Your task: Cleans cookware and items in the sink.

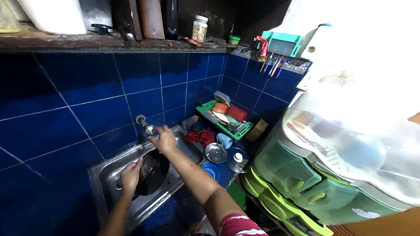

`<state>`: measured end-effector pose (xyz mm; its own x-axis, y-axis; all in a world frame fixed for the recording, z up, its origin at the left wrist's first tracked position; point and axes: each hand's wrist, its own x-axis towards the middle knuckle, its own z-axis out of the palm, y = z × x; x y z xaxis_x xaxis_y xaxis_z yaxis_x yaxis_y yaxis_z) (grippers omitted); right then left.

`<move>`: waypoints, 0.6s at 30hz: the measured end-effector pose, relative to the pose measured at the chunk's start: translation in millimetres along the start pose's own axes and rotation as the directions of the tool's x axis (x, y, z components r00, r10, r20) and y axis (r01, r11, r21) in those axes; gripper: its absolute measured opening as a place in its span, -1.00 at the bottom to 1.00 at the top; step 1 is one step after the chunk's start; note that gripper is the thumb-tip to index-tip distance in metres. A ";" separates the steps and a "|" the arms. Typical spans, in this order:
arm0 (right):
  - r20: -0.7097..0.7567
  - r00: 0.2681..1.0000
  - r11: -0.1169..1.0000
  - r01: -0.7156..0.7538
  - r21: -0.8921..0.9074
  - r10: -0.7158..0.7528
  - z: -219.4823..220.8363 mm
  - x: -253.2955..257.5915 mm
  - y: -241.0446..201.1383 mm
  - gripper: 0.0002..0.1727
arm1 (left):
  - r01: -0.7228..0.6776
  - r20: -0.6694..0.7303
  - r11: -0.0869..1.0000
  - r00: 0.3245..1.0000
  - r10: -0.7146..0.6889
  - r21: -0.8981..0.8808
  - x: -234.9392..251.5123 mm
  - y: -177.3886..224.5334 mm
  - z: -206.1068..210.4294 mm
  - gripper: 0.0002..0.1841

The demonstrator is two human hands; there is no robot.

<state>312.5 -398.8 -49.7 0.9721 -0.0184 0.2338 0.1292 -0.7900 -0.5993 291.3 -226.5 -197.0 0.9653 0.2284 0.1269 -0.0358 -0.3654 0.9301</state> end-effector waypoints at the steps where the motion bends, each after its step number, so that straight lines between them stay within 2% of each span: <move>1: 0.007 1.000 0.998 -0.015 -0.053 0.016 -5.2 17.9 -6.3 -0.30 | 0.057 0.021 0.998 0.998 -0.056 -0.026 3.9 -0.4 2.7 -0.44; 3: 0.135 0.988 0.982 -0.054 -0.179 0.079 -9.7 49.0 -15.9 -0.14 | 0.152 0.074 0.987 0.986 -0.148 -0.047 11.1 6.6 8.7 -0.46; 5: 0.279 0.951 0.954 -0.048 -0.295 0.134 -8.0 69.1 -23.7 -0.23 | 0.216 0.126 0.976 0.969 -0.212 -0.017 20.8 12.7 17.0 -0.45; 8: 0.432 0.886 0.895 0.046 -0.444 0.169 -7.0 86.0 -35.3 -0.41 | 0.281 0.208 0.959 0.937 -0.283 0.038 36.7 18.8 31.8 -0.44; 11: 0.519 0.850 0.844 0.209 -0.494 0.093 -2.6 93.3 -36.0 -0.50 | 0.295 0.252 0.951 0.917 -0.308 0.090 52.7 12.0 49.2 -0.42; 14: 0.613 0.785 0.747 0.463 -0.478 -0.094 -7.2 100.0 -27.3 -0.65 | 0.259 0.260 0.958 0.923 -0.283 0.122 69.0 4.8 65.0 -0.44; 16: 0.608 0.762 0.763 0.525 -0.376 -0.225 -5.4 104.2 -8.2 -0.54 | 0.238 0.262 0.963 0.928 -0.265 0.130 75.2 2.0 72.2 -0.50; 18: 0.510 0.815 0.903 0.402 -0.154 -0.276 4.0 103.3 24.3 -0.19 | 0.216 0.263 0.966 0.932 -0.247 0.142 78.7 -0.7 75.9 -0.53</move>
<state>416.9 -417.4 -43.2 0.8561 0.5156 -0.0352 0.4772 -0.8148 -0.3293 387.0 -276.7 -213.9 0.9771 0.0658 -0.2024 0.2108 -0.4320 0.8769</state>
